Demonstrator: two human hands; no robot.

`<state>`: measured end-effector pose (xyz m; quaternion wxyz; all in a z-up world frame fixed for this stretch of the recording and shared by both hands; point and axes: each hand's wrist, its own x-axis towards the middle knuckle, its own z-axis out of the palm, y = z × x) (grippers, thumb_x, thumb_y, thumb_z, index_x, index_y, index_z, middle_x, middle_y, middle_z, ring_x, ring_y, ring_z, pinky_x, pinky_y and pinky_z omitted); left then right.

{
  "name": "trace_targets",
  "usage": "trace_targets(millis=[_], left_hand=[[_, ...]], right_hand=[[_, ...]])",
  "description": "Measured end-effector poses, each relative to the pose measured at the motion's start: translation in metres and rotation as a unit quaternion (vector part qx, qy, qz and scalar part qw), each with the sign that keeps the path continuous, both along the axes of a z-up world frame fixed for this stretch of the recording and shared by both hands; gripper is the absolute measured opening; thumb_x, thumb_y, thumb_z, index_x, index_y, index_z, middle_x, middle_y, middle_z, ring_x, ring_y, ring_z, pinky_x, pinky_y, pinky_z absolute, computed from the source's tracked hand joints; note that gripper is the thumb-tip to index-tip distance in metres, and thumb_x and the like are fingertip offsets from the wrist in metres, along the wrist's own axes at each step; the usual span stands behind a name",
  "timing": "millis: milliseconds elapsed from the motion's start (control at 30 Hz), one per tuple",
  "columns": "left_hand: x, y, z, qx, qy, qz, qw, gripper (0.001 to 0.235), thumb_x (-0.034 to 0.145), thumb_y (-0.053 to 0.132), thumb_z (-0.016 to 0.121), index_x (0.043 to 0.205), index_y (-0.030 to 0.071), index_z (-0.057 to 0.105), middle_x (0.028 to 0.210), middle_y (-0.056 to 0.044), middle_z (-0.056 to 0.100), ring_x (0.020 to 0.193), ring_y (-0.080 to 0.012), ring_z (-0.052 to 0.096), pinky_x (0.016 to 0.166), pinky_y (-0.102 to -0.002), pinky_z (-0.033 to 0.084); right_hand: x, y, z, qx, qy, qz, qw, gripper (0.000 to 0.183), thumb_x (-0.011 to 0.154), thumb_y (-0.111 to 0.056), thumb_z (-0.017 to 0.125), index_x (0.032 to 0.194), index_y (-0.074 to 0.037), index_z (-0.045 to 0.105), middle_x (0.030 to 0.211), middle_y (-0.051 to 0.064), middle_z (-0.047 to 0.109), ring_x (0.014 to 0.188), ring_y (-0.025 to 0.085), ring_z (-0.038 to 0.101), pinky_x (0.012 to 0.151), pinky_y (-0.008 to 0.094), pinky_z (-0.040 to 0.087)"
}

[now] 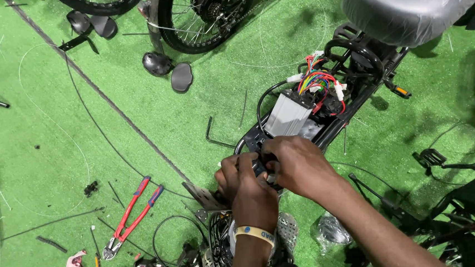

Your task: The person assembles an electric bicycle by attaching a silver metal cover to the frame near the battery and wiring. They use a screwdriver to tighten screws and secure the cover in place. The person also handles a basket and various tools on the green floor.

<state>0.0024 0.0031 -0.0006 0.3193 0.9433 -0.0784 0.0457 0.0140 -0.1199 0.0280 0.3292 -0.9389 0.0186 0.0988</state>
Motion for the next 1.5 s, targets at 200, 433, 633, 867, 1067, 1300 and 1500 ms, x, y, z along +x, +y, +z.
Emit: trace_targets(millis=[200,433,633,867,1067,1300,1500], left_hand=[[0.0,0.0,0.0,-0.001,0.0,0.008,1.0,0.038,0.066,-0.002,0.064,0.102,0.009,0.062,0.105,-0.012,0.051,0.095,-0.0306,0.043,0.082,-0.041,0.036],[0.008,-0.001,0.001,0.024,0.085,0.022,0.996,0.022,0.076,0.014,0.062,0.098,0.011,0.061,0.102,-0.012,0.051,0.097,-0.0298,0.043,0.082,-0.042,0.038],[0.019,-0.003,-0.006,0.034,0.111,0.027,0.993,0.023,0.071,0.016,0.067,0.093,0.017,0.062,0.094,-0.009,0.051,0.093,-0.0274,0.044,0.083,-0.043,0.031],[0.035,-0.004,-0.009,0.063,0.198,0.061,0.976,0.026,0.066,0.011,0.076,0.085,0.02,0.061,0.094,-0.002,0.057,0.095,-0.0246,0.051,0.081,-0.044,0.037],[0.042,-0.006,-0.004,0.098,0.24,0.081,0.962,0.026,0.067,0.019,0.081,0.083,0.025,0.062,0.094,0.003,0.057,0.096,-0.0221,0.054,0.08,-0.042,0.045],[0.041,-0.012,-0.008,0.099,0.28,0.109,0.949,0.026,0.069,0.015,0.079,0.083,0.024,0.058,0.1,0.003,0.054,0.104,-0.0225,0.048,0.087,-0.047,0.038],[0.029,-0.003,-0.019,0.024,0.144,0.077,0.986,0.04,0.051,0.008,0.087,0.079,0.018,0.06,0.118,-0.006,0.047,0.108,-0.0329,0.043,0.084,-0.043,0.042]], right_hand=[[-0.019,0.0,-0.009,0.072,-0.072,-0.094,0.99,0.011,0.072,0.001,0.062,0.079,-0.004,0.069,0.079,0.004,0.072,0.063,0.023,0.064,0.061,0.037,0.05],[-0.076,0.022,-0.011,0.353,0.105,-0.505,0.781,0.018,0.086,-0.003,0.064,0.102,-0.001,0.072,0.084,0.018,0.072,0.073,0.026,0.068,0.068,0.036,0.06],[-0.098,0.061,-0.071,0.669,0.061,-0.574,0.469,0.029,0.09,0.004,0.05,0.115,0.012,0.06,0.09,0.023,0.063,0.073,0.025,0.061,0.062,0.029,0.051],[-0.096,0.075,-0.084,0.766,0.012,-0.57,0.299,0.044,0.088,0.007,0.047,0.13,0.017,0.046,0.102,0.026,0.063,0.084,0.025,0.067,0.069,0.021,0.057],[-0.09,0.081,-0.076,0.728,-0.013,-0.582,0.362,0.034,0.086,0.005,0.055,0.118,0.015,0.059,0.092,0.023,0.067,0.07,0.019,0.063,0.053,0.016,0.049],[-0.078,0.092,-0.07,0.629,0.025,-0.65,0.425,0.035,0.089,-0.002,0.055,0.123,0.002,0.062,0.102,0.014,0.065,0.09,0.02,0.054,0.079,0.033,0.037],[-0.059,0.094,-0.091,0.702,0.01,-0.599,0.385,0.012,0.086,-0.007,0.064,0.095,0.0,0.066,0.096,0.014,0.061,0.094,0.023,0.048,0.085,0.036,0.036]])
